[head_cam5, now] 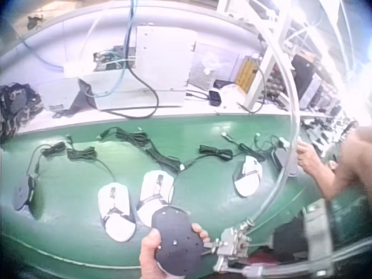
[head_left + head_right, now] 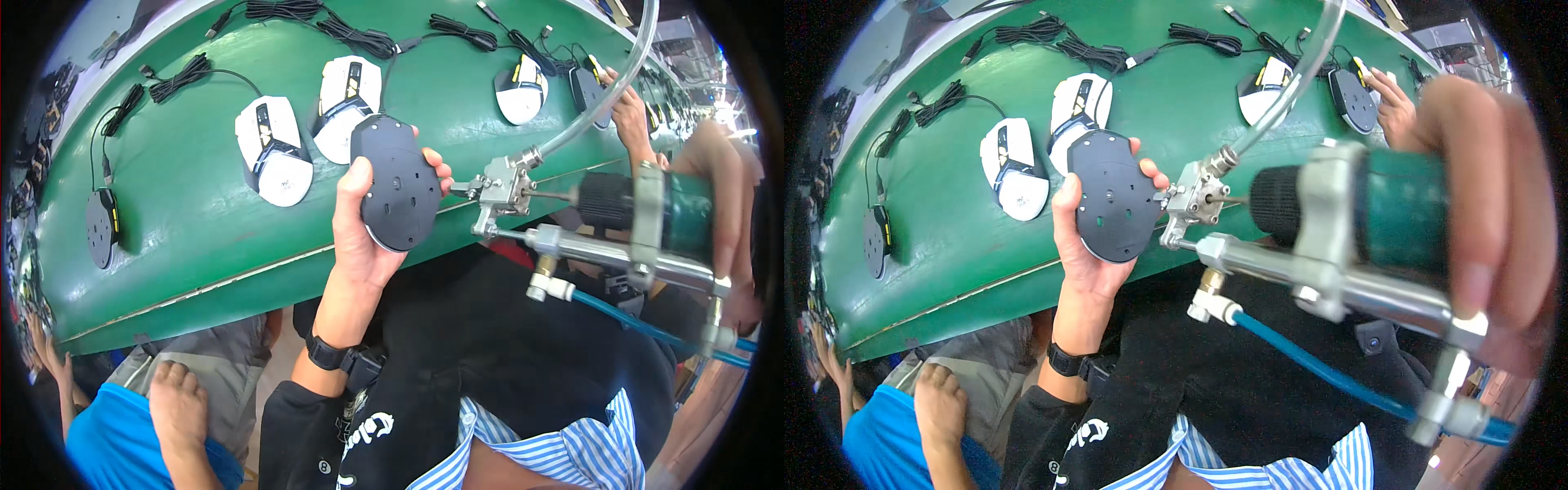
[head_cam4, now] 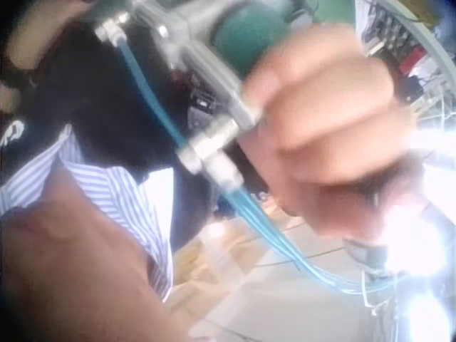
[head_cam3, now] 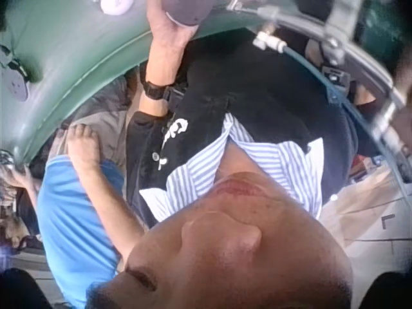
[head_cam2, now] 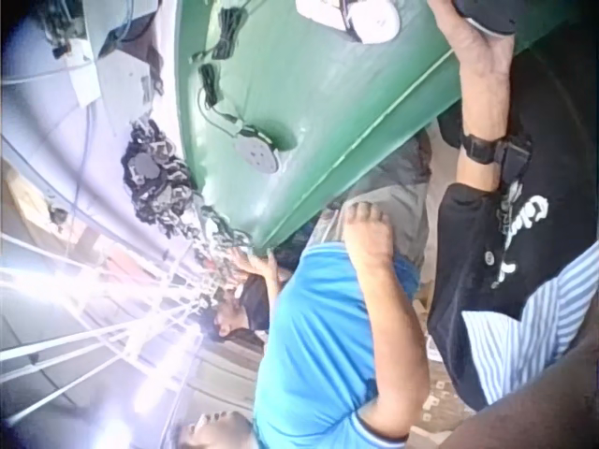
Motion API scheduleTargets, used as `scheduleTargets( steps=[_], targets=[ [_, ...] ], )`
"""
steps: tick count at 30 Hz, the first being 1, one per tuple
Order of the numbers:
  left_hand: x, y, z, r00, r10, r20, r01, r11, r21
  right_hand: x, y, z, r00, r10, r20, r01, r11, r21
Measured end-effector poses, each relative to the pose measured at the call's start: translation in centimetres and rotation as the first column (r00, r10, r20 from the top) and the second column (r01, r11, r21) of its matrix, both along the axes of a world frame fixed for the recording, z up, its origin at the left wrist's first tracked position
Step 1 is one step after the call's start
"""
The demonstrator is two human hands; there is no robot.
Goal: Using a pneumatic screwdriver to fasten components onto the bottom of computer mice on an assembly line.
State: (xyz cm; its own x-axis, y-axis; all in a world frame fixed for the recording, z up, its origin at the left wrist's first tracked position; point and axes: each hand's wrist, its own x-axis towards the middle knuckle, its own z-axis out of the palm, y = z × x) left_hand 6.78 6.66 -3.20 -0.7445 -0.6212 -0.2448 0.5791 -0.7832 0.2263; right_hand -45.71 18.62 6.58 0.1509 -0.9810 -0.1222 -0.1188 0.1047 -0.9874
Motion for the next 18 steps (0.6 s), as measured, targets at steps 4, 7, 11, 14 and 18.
scheduleTargets(
  steps=[4, 7, 11, 14, 18],
  targets=[
    [1.5, 0.0, -0.6, 0.998, 0.069, -0.001, -0.069, 0.997, 0.014, 19.9, -6.6, 2.9, 0.759, 0.557, 0.338, -0.332, 0.777, -0.535],
    [0.9, -0.1, -0.7, 0.999, 0.037, -0.026, -0.037, 0.999, 0.008, 26.0, -7.6, 5.3, 0.726, 0.609, 0.318, -0.321, 0.71, -0.626],
    [1.0, -0.1, -0.7, 0.999, 0.039, -0.018, -0.039, 0.999, -0.008, 28.6, -9.0, 5.5, 0.702, 0.648, 0.294, -0.311, 0.652, -0.692],
    [0.8, -0.1, -0.1, 0.999, 0.028, 0.045, -0.027, 1.0, -0.009, 29.7, -9.9, 5.2, 0.69, 0.668, 0.279, -0.309, 0.62, -0.721],
    [1.7, -0.3, -0.4, 0.997, 0.052, 0.06, -0.052, 0.999, 0.002, 31.1, -10.3, 4.4, 0.707, 0.654, 0.27, -0.257, 0.593, -0.763]
  ],
)
